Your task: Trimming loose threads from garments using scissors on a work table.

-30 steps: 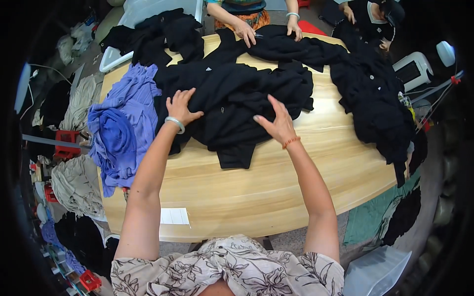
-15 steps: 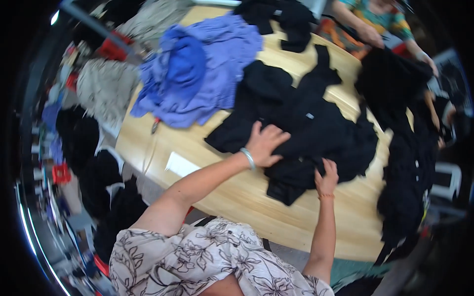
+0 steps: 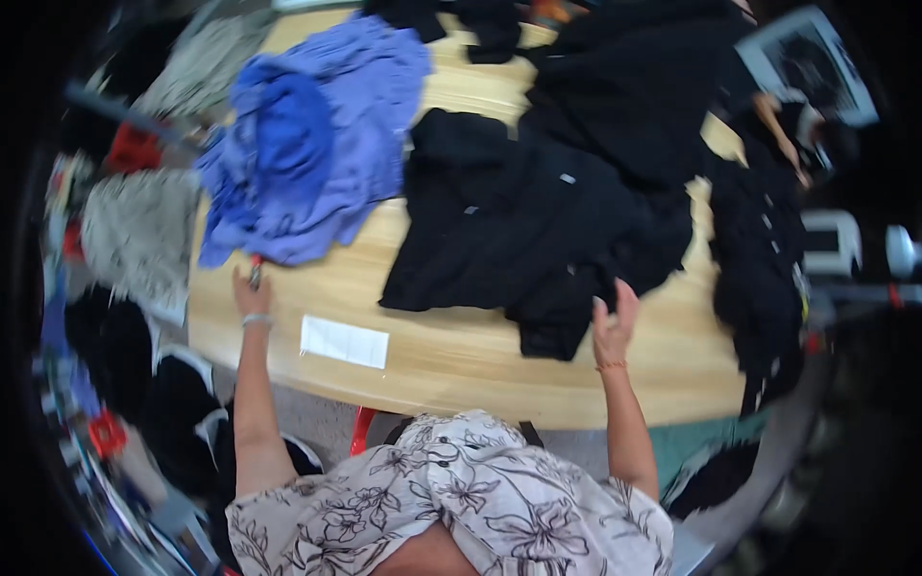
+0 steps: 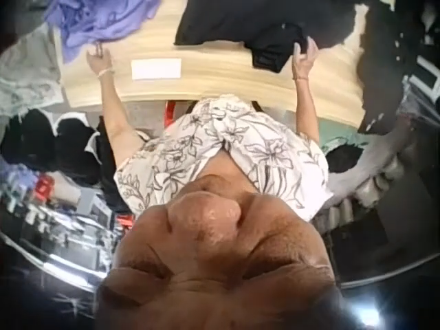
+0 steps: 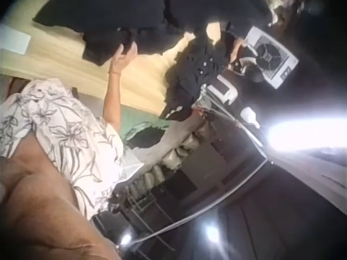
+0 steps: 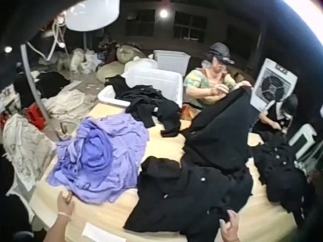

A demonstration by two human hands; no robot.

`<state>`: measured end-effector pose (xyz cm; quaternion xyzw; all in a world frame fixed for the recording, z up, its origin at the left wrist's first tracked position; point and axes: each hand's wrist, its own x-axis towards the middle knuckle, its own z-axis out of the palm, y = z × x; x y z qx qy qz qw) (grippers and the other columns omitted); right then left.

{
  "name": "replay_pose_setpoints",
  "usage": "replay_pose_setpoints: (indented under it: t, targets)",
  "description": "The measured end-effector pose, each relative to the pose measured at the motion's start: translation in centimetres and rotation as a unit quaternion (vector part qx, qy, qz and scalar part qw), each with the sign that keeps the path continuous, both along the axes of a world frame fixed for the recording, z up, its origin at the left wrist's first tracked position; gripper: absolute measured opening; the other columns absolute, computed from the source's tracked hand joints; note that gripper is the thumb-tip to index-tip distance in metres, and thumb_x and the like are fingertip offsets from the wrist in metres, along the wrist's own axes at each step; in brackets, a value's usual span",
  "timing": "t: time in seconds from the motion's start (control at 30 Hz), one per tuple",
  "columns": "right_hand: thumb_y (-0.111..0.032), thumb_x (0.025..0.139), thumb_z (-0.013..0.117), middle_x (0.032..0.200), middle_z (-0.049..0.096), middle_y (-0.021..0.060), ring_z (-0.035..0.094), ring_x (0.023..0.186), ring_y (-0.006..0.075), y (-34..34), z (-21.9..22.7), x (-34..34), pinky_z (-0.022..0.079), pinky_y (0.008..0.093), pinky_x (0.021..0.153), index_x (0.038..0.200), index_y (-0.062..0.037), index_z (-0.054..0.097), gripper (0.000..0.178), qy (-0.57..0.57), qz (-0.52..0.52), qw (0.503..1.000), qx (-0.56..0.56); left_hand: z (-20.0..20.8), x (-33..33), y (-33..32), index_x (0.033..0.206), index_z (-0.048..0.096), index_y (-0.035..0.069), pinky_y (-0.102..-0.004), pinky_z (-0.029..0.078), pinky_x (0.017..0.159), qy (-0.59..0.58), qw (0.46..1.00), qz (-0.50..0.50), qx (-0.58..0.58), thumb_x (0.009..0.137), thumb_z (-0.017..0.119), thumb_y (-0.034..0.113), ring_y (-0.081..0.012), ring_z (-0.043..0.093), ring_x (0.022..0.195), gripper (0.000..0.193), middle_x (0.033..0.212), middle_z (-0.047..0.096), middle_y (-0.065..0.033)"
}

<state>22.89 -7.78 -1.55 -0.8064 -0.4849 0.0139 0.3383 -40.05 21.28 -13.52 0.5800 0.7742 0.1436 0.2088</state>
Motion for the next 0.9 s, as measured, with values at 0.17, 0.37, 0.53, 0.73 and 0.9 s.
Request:
replay_pose_setpoints:
  t: [0.17, 0.37, 0.53, 0.73, 0.9]
  targets:
    - [-0.005, 0.081, 0.067, 0.118, 0.058, 0.0165, 0.057, 0.106, 0.0321, 0.6, 2.2, -4.5, 0.045, 0.0379, 0.093, 0.122, -0.0038, 0.057, 0.043, 0.028, 0.084, 0.996, 0.000, -3.1, -3.5, -0.4, 0.117, 0.058, 0.000, -0.0281, 0.046, 0.063, -0.142, 0.980, -0.098, 0.097, 0.087, 0.059, 0.011, -0.0136, 0.054, 0.069, 0.033, 0.082, 0.060, -0.0055]
    - [-0.008, 0.084, 0.063, 0.085, 0.062, 0.0081, 0.061, 0.073, 0.0266, -0.1, 3.1, -9.4, 0.047, 0.0357, 0.064, 0.112, -0.0076, 0.062, 0.027, 0.065, 0.187, 0.979, -0.056, -0.4, -2.3, -14.0, 0.094, 0.052, 0.012, -0.0233, 0.030, 0.032, -0.361, 0.913, 0.126, -0.140, 0.090, 0.059, 0.012, -0.0076, 0.041, 0.040, 0.008, 0.059, 0.046, 0.0013]
    - [-0.017, 0.089, 0.062, 0.089, 0.068, 0.0102, 0.067, 0.074, 0.0255, -1.9, -0.3, -14.8, 0.053, 0.0344, 0.066, 0.110, -0.0096, 0.066, 0.023, 0.251, 0.261, 0.922, -0.136, 7.7, 6.2, -26.9, 0.110, 0.046, 0.009, -0.0200, 0.033, 0.039, -0.485, 0.853, 0.152, -0.116, 0.090, 0.059, 0.008, -0.0072, 0.043, 0.048, 0.024, 0.067, 0.048, -0.0002]
    - [-0.026, 0.091, 0.057, 0.100, 0.068, 0.0129, 0.067, 0.085, 0.0273, -0.8, 1.5, -19.1, 0.052, 0.0369, 0.077, 0.111, -0.0063, 0.065, 0.029, 0.318, 0.398, 0.835, -0.207, 5.5, 11.8, -27.1, 0.120, 0.043, 0.009, -0.0229, 0.037, 0.042, -0.460, 0.866, 0.190, 0.053, 0.089, 0.060, 0.003, -0.0073, 0.043, 0.053, 0.036, 0.077, 0.050, -0.0003]
    - [-0.023, 0.090, 0.060, 0.099, 0.068, 0.0107, 0.068, 0.084, 0.0244, -2.3, 2.1, -16.9, 0.053, 0.0326, 0.076, 0.111, -0.0080, 0.066, 0.026, 0.333, 0.365, 0.844, -0.209, 2.4, 7.1, -16.7, 0.112, 0.048, -0.003, -0.0279, 0.047, 0.075, -0.260, 0.920, 0.171, 0.239, 0.084, 0.066, 0.000, -0.0144, 0.055, 0.083, 0.033, 0.095, 0.056, -0.0069]
